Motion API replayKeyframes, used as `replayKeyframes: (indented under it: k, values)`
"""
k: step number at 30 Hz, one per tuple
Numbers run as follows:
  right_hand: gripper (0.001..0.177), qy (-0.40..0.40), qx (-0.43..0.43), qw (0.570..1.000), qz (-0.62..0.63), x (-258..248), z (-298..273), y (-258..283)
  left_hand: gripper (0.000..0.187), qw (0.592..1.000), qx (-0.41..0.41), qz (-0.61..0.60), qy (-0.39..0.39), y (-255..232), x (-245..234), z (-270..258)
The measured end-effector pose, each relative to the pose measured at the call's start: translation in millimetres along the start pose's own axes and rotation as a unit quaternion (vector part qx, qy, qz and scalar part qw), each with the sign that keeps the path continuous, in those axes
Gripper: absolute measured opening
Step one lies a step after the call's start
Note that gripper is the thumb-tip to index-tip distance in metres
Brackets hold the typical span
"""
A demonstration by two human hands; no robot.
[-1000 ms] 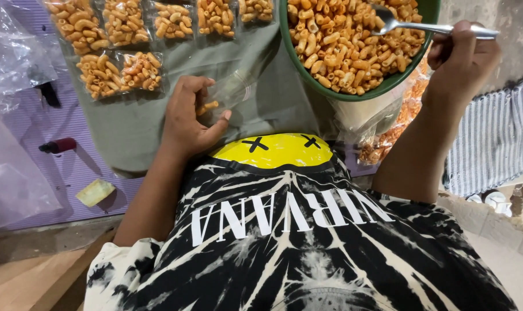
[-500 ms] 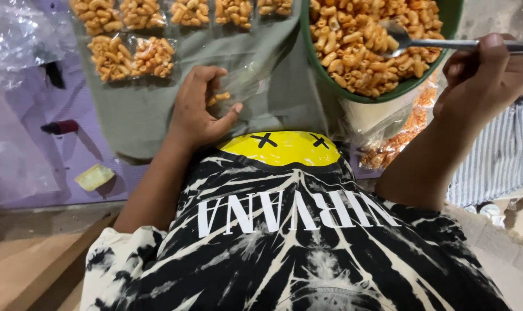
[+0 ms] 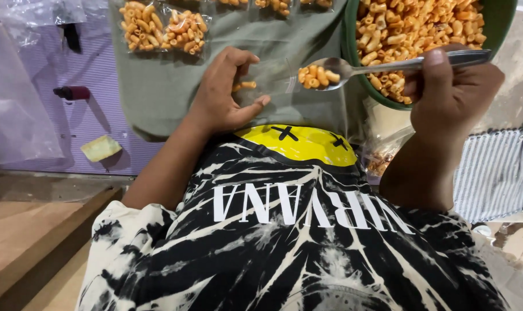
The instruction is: Filling small plastic bags with macaroni-style snacks using a spoon and hands.
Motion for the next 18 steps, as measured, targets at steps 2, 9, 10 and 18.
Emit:
replayKeyframes:
  k: [2, 9, 10, 18]
  values:
    - [0.039, 0.015, 0.013, 1.000, -0.005, 10, 4, 7, 0.048, 1.000, 0.005, -0.001, -0.001, -1, -1, 0]
    - [0.041, 0.046, -0.037, 0.998, -0.030, 36, 8, 17, 0.047, 1.000, 0.013, -0.003, -0.003, -2, -2, -1]
    - [0.041, 0.047, -0.047, 0.997, -0.036, 39, 8, 18, 0.047, 1.000, 0.010, -0.003, -0.002, -1, -2, -1]
    - [0.045, 0.118, -0.157, 0.971, -0.135, 78, 3, 28, 0.051, 1.000, 0.003, 0.018, 0.002, 2, 2, 0]
Point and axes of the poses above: each hand's wrist, its own z-axis towards the middle knuckle, its own x-axis out of the palm, y = z × x, the point moved 8 cm from there along z, towards the middle knuckle
